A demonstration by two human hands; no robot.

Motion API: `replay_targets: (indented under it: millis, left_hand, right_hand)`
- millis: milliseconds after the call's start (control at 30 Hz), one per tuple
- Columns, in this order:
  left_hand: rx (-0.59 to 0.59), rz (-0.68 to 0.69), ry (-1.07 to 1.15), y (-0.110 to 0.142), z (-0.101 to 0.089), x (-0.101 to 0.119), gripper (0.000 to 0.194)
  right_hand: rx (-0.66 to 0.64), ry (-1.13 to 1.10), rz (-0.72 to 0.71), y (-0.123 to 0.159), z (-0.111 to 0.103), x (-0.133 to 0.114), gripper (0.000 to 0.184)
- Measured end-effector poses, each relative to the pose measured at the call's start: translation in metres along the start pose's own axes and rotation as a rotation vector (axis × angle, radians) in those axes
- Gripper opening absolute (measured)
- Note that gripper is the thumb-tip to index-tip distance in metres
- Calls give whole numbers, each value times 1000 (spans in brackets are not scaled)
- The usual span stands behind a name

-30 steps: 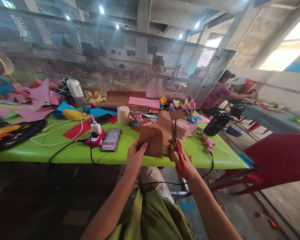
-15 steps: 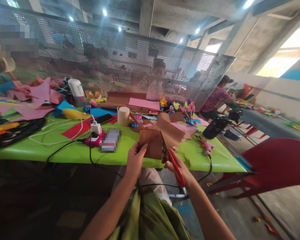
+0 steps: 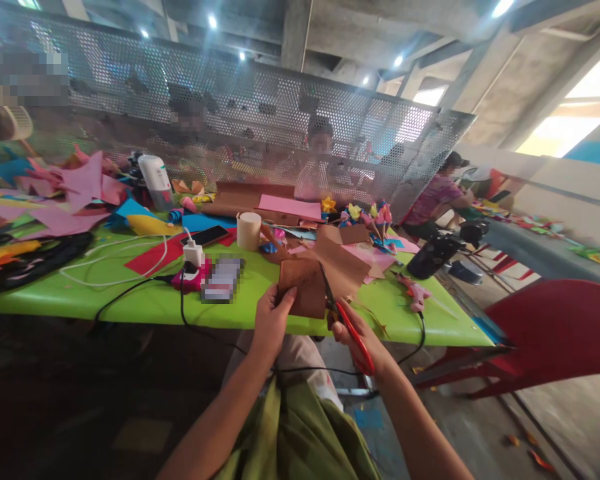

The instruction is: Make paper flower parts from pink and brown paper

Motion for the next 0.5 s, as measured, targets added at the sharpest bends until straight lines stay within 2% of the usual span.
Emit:
replay_targets:
  millis: [200, 500]
  left_hand:
    - [-59, 4, 32, -1, -2, -2, 34]
    - [-60, -41, 95, 0, -1, 6, 35]
  right_hand:
    - [66, 107, 8, -3, -2, -4, 59]
    - [45, 65, 22, -4, -4, -2, 63]
Point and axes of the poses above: each hand's wrist, its own y-axis away from the middle knuckle, its own z-axis out of the palm, x = y × z, the point moved 1 cm from there along -y, towards the middle knuckle, and after that the axes turned 1 degree about -y, right-handed, at the moved point
